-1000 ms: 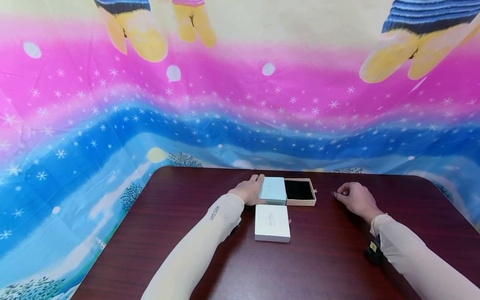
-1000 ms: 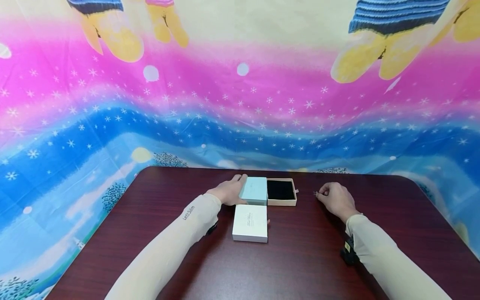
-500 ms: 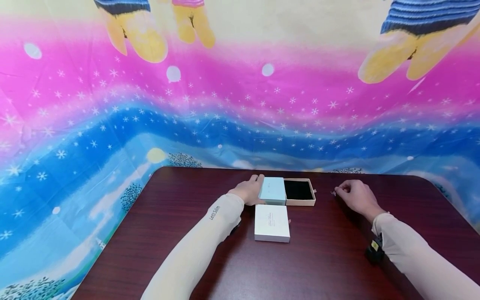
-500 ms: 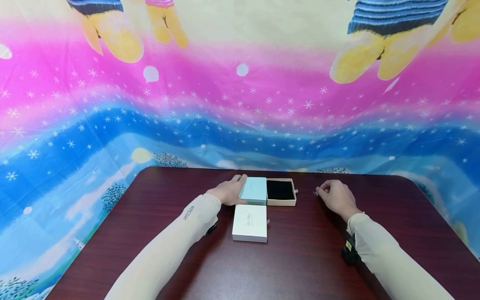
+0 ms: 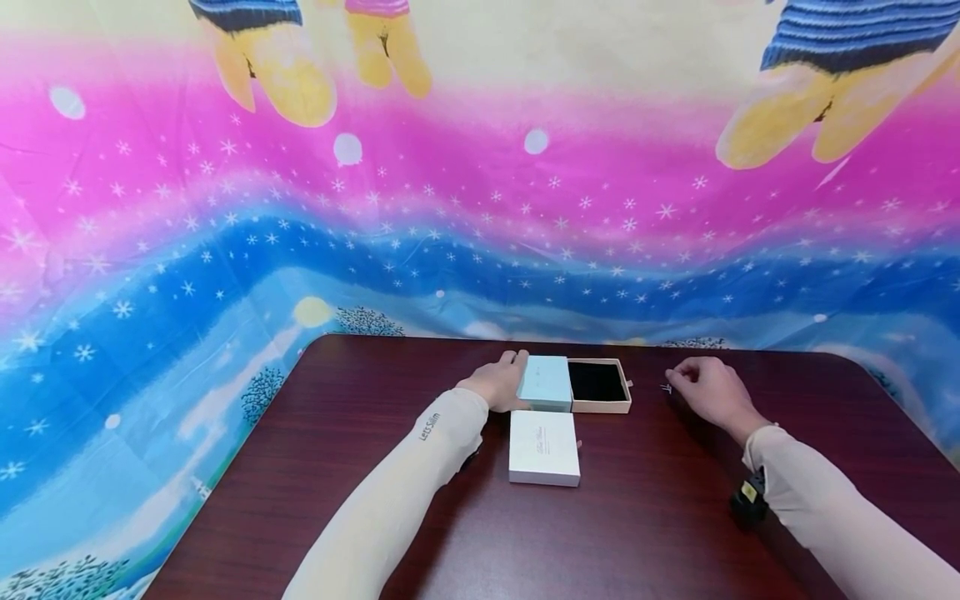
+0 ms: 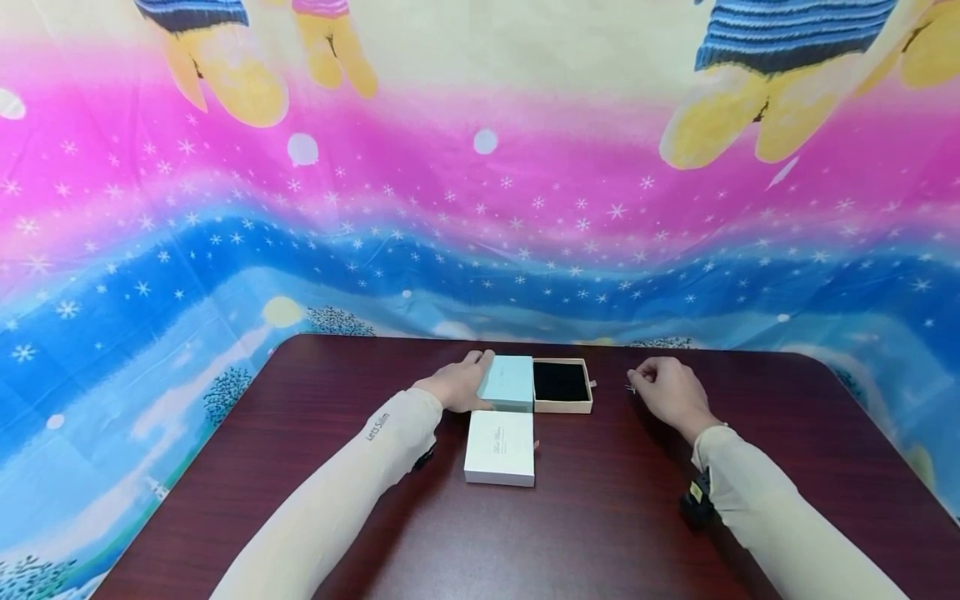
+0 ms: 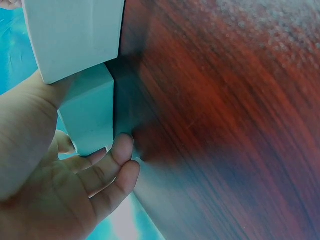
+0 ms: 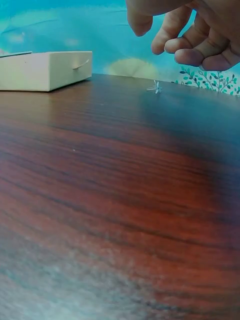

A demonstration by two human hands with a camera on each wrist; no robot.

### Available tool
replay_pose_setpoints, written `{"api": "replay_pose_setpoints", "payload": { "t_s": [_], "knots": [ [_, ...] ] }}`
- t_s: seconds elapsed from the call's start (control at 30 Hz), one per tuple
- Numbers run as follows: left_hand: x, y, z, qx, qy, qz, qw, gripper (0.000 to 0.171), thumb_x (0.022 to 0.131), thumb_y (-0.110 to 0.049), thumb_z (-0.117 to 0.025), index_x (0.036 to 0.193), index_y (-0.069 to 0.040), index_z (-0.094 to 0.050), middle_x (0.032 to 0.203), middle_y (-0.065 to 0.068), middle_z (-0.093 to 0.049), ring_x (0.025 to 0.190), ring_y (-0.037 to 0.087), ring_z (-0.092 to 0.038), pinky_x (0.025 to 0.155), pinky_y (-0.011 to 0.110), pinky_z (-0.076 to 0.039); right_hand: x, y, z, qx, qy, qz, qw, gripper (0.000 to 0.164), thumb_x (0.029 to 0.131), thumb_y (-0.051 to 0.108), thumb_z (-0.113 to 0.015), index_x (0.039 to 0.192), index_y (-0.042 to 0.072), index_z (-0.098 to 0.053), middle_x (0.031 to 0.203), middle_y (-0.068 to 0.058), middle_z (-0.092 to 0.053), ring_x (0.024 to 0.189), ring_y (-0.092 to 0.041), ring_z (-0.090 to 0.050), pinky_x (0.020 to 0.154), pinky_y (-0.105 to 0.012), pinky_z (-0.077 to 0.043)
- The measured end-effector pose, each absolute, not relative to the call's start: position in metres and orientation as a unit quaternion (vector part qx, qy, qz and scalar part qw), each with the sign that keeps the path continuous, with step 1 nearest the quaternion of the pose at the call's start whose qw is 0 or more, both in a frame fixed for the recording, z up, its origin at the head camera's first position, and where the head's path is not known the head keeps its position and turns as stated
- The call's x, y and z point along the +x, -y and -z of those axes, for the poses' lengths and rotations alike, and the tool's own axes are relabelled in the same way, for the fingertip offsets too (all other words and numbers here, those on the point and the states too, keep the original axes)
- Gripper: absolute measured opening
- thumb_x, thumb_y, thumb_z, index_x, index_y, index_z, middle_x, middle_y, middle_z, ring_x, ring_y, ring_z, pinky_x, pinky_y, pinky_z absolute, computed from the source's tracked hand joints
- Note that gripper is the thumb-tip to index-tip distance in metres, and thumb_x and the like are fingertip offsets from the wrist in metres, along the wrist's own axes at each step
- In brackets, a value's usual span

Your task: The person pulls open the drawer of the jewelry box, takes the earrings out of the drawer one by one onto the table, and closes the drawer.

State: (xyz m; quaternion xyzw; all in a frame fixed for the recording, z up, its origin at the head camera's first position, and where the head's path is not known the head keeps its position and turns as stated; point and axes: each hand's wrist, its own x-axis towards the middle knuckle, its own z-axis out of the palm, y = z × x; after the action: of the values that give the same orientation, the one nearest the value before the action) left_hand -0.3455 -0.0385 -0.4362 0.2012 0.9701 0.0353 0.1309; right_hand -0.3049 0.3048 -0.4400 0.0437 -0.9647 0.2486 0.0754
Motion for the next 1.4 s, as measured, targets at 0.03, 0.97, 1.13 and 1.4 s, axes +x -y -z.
{"api": "replay_pose_setpoints", "payload": {
  "t_s": [0.03, 0.97, 1.13, 1.4],
  "knots": [
    [-0.345, 0.039, 0.436, 0.202, -0.970, -0.035, 0.130, 0.099, 0.094, -0.047, -0.069, 0.164, -0.012, -0.008, 0.167, 0.011, -0.023, 0.128, 0.026, -0.059, 0.105, 0.036, -0.050, -0.305, -0.304, 0.439, 0.044, 0.965, -0.248, 0.077, 0.030, 0.101, 0.025, -0.059, 0.102, -0.001, -0.073, 0.073, -0.004, -0.067, 0.061, -0.017, -0.051, 0.060, -0.031, -0.040],
    [-0.345, 0.038, 0.435, 0.200, -0.970, -0.033, 0.134, 0.099, 0.094, -0.048, -0.068, 0.164, -0.013, -0.008, 0.169, 0.010, -0.020, 0.129, 0.025, -0.058, 0.105, 0.037, -0.050, -0.303, -0.287, 0.436, 0.054, 0.963, -0.255, 0.073, 0.029, 0.101, 0.027, -0.060, 0.103, 0.001, -0.074, 0.075, -0.003, -0.066, 0.063, -0.017, -0.050, 0.063, -0.031, -0.040],
    [-0.344, 0.038, 0.433, 0.201, -0.971, -0.026, 0.127, 0.099, 0.094, -0.049, -0.069, 0.164, -0.012, -0.009, 0.167, 0.010, -0.023, 0.130, 0.025, -0.058, 0.106, 0.037, -0.050, -0.303, -0.285, 0.437, 0.059, 0.963, -0.252, 0.080, 0.028, 0.100, 0.026, -0.062, 0.102, 0.002, -0.074, 0.084, -0.007, -0.070, 0.070, -0.018, -0.055, 0.066, -0.032, -0.043],
    [-0.343, 0.038, 0.433, 0.196, -0.971, -0.034, 0.132, 0.099, 0.094, -0.048, -0.069, 0.164, -0.013, -0.009, 0.168, 0.009, -0.021, 0.133, 0.024, -0.056, 0.107, 0.036, -0.048, -0.303, -0.280, 0.437, 0.058, 0.963, -0.255, 0.072, 0.027, 0.100, 0.026, -0.061, 0.104, 0.003, -0.074, 0.074, -0.003, -0.065, 0.064, -0.017, -0.050, 0.062, -0.032, -0.039]
  ]
}}
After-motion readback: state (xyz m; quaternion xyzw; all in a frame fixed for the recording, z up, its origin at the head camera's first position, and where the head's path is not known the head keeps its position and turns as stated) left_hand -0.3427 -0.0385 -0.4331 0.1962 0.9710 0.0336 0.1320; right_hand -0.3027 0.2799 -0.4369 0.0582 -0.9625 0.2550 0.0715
